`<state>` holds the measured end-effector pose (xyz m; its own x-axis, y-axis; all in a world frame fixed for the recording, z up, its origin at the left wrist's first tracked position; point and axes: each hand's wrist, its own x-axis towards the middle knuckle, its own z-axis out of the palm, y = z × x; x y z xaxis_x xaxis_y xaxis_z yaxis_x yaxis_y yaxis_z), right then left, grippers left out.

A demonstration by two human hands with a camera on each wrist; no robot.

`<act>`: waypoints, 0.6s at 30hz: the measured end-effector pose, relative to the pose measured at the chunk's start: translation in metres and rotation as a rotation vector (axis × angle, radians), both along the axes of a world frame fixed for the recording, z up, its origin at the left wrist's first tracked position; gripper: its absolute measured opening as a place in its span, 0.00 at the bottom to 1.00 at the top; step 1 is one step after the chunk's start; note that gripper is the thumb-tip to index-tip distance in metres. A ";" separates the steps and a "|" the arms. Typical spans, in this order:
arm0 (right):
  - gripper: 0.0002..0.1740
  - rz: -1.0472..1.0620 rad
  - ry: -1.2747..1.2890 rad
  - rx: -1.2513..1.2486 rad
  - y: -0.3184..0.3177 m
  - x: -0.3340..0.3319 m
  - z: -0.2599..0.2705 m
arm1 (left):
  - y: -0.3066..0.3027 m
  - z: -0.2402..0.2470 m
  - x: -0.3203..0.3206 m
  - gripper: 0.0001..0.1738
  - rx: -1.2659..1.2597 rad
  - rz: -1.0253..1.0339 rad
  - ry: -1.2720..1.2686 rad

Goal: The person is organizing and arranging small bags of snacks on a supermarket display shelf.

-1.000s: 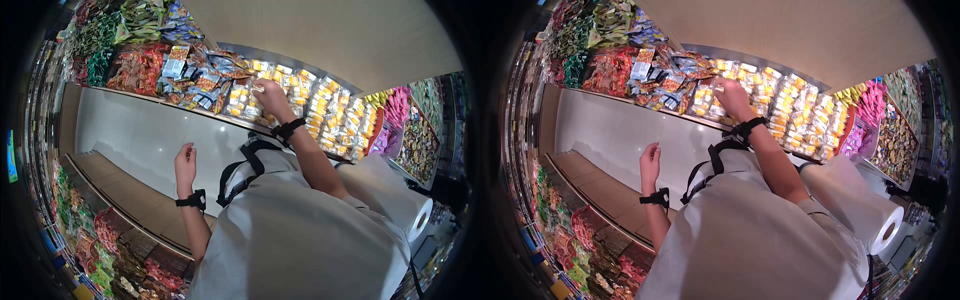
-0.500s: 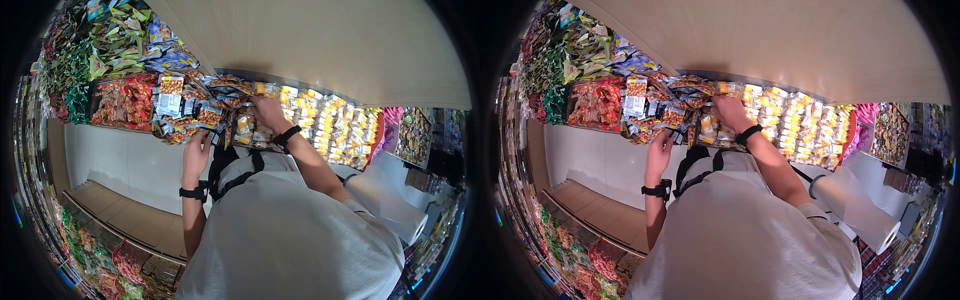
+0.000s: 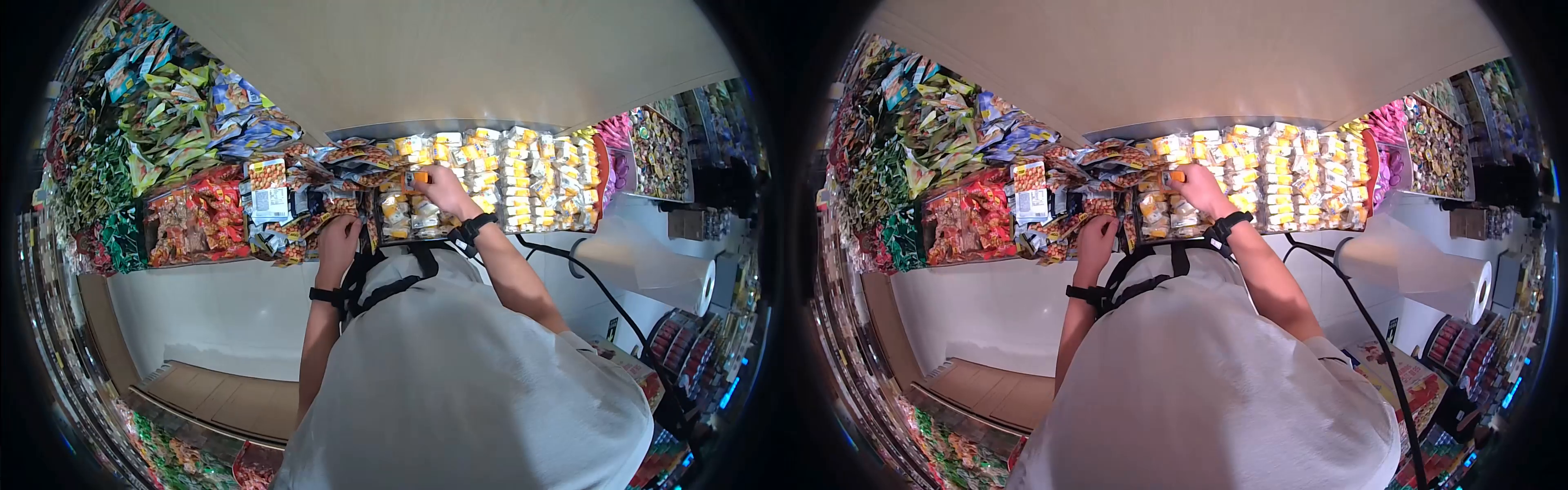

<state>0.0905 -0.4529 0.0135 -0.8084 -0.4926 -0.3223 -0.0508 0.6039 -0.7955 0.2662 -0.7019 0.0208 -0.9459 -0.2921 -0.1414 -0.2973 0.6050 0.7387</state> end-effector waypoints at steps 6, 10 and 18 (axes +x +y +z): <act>0.21 0.086 -0.230 0.022 0.000 -0.004 -0.005 | -0.010 -0.015 0.001 0.14 0.255 0.165 0.064; 0.22 0.206 -0.101 0.072 -0.003 -0.003 -0.023 | -0.004 -0.014 -0.002 0.12 0.317 0.292 0.042; 0.19 0.191 -0.087 -0.080 0.002 -0.005 -0.023 | -0.016 -0.026 0.006 0.15 0.835 0.517 0.070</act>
